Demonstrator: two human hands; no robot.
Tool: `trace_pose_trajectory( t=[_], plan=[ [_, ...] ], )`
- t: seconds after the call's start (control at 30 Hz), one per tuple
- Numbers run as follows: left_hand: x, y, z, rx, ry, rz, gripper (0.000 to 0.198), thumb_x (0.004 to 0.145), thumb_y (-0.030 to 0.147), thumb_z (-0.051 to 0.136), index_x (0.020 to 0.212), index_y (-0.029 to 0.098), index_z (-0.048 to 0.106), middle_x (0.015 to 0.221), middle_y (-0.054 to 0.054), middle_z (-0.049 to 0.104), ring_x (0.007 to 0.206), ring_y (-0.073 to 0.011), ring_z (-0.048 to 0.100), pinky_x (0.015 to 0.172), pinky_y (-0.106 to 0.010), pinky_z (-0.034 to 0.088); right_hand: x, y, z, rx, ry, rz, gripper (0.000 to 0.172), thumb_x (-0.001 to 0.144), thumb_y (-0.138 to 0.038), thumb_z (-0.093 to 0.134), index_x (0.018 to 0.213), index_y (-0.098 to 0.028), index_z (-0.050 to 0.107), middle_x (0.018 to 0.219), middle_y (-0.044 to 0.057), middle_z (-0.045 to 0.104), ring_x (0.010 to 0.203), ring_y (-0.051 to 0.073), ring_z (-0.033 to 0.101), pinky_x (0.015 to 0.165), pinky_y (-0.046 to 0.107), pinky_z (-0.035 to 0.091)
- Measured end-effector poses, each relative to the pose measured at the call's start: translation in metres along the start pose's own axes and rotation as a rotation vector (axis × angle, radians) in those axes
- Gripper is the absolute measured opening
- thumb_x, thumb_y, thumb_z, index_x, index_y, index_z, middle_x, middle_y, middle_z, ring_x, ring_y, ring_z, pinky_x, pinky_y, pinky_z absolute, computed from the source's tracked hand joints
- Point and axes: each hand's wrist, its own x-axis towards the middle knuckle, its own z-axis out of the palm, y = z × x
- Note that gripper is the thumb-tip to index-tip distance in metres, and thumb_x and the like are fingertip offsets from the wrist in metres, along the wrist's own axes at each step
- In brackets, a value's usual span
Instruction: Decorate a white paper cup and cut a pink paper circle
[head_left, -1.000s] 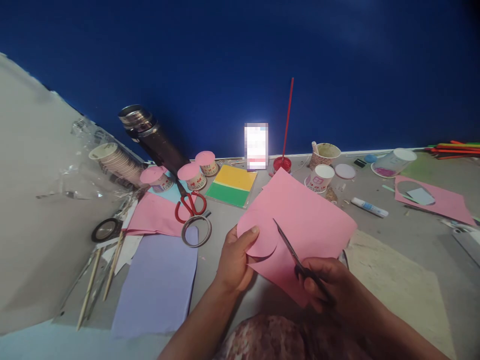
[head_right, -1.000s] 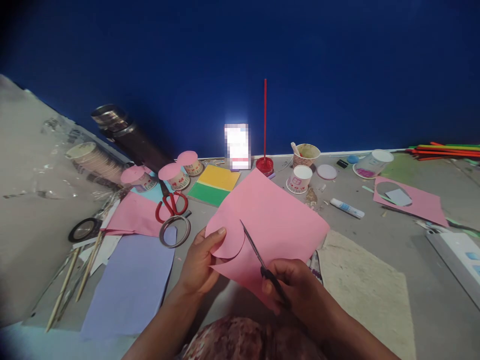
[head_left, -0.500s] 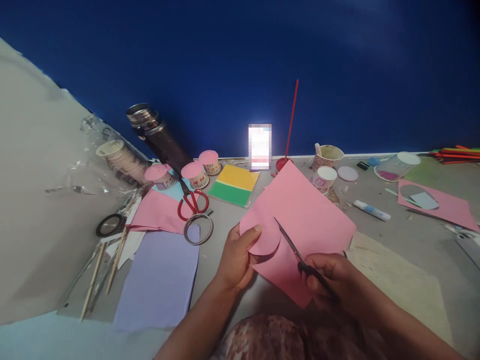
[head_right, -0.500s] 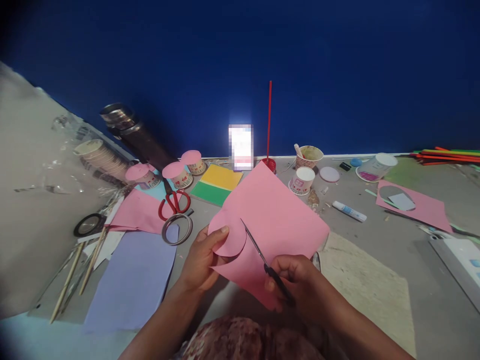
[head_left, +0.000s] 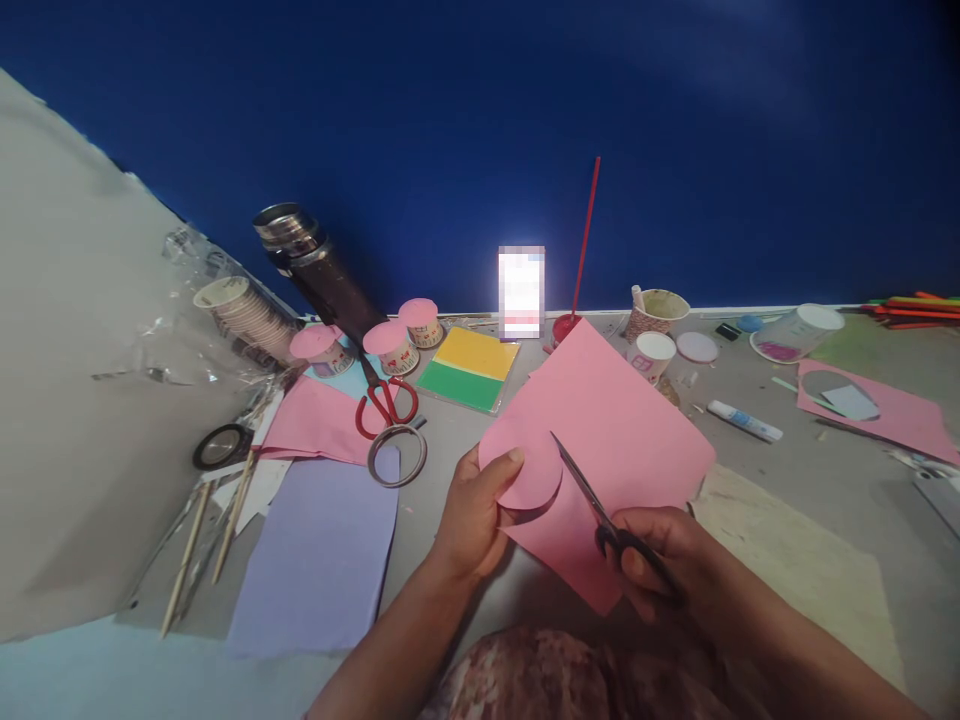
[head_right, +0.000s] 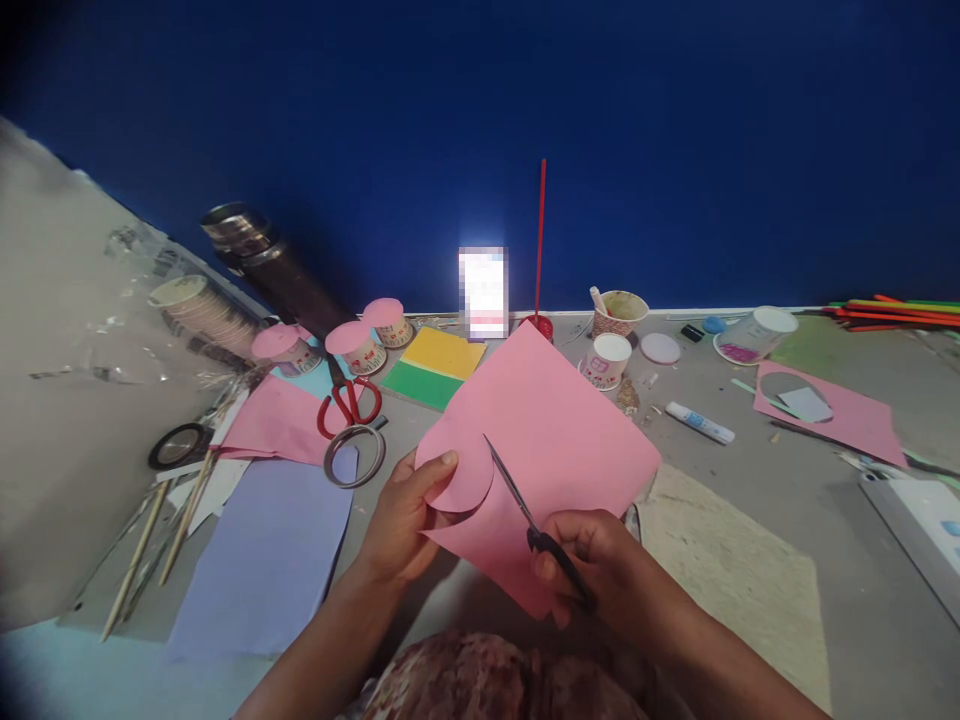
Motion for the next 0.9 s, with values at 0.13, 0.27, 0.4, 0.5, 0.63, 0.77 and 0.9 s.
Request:
trace_pose_trajectory(
  t=[0.13, 0.27, 0.4, 0.5, 0.63, 0.77, 0.9],
  plan=[
    [0.0, 0.001, 0.002, -0.01, 0.009, -0.008, 0.048, 0.059, 0.035, 0.099, 0.096, 0.012, 0.08, 0.082, -0.008, 0.082, 0.081, -0.0279, 0.079, 0.078, -0.038, 0.064, -0.001, -0.006, 0.001, -0.015, 0.01, 0.022, 0.053, 0.074, -0.068, 0.079, 0.065, -0.021, 0.057, 0.047, -0.005, 0.049, 0.044, 0.009, 0.038, 0.05, 0.024, 0.029],
    [-0.001, 0.003, 0.004, -0.024, 0.018, -0.005, 0.042, 0.057, 0.033, 0.1, 0.087, 0.013, 0.077, 0.083, -0.008, 0.082, 0.078, -0.026, 0.077, 0.078, -0.038, 0.064, -0.001, -0.013, 0.003, -0.033, 0.011, 0.027, 0.057, 0.071, -0.072, 0.079, 0.063, -0.021, 0.055, 0.048, -0.004, 0.051, 0.044, 0.009, 0.039, 0.05, 0.025, 0.028],
    [-0.002, 0.003, 0.003, -0.025, 0.032, -0.004, 0.041, 0.056, 0.032, 0.1, 0.085, 0.013, 0.076, 0.083, -0.008, 0.082, 0.076, -0.025, 0.077, 0.078, -0.038, 0.064, -0.002, -0.015, 0.004, -0.007, 0.024, 0.038, 0.053, 0.071, -0.068, 0.079, 0.062, -0.022, 0.055, 0.046, -0.005, 0.048, 0.042, 0.009, 0.038, 0.05, 0.025, 0.027],
    [-0.003, 0.002, 0.002, -0.01, 0.029, -0.002, 0.041, 0.058, 0.032, 0.099, 0.086, 0.013, 0.077, 0.078, -0.006, 0.08, 0.077, -0.0265, 0.078, 0.077, -0.039, 0.065, -0.002, -0.014, 0.003, 0.007, 0.016, 0.037, 0.05, 0.07, -0.065, 0.079, 0.062, -0.021, 0.056, 0.046, -0.005, 0.05, 0.042, 0.009, 0.038, 0.05, 0.025, 0.028],
    [-0.005, 0.005, 0.002, 0.021, 0.024, -0.005, 0.045, 0.057, 0.034, 0.099, 0.091, 0.012, 0.078, 0.076, -0.006, 0.079, 0.08, -0.0277, 0.078, 0.075, -0.039, 0.066, -0.004, -0.007, 0.0, 0.01, 0.03, 0.048, 0.049, 0.07, -0.063, 0.081, 0.063, -0.022, 0.056, 0.044, -0.006, 0.048, 0.04, 0.007, 0.034, 0.046, 0.024, 0.023],
    [-0.006, 0.009, 0.003, 0.068, 0.034, -0.008, 0.058, 0.057, 0.037, 0.1, 0.105, 0.013, 0.079, 0.088, -0.007, 0.081, 0.077, -0.0251, 0.077, 0.068, -0.037, 0.067, -0.005, 0.004, -0.001, -0.024, 0.08, 0.081, 0.045, 0.074, -0.06, 0.078, 0.065, -0.022, 0.056, 0.045, -0.005, 0.051, 0.039, 0.007, 0.033, 0.043, 0.023, 0.02],
    [-0.003, 0.008, 0.001, 0.171, 0.086, 0.017, 0.061, 0.057, 0.04, 0.101, 0.107, 0.014, 0.078, 0.088, -0.007, 0.08, 0.069, -0.0229, 0.075, 0.06, -0.036, 0.065, -0.004, 0.013, 0.002, -0.052, 0.164, 0.114, 0.037, 0.075, -0.05, 0.075, 0.063, -0.023, 0.053, 0.044, -0.006, 0.05, 0.04, 0.007, 0.033, 0.043, 0.023, 0.02]
  ],
)
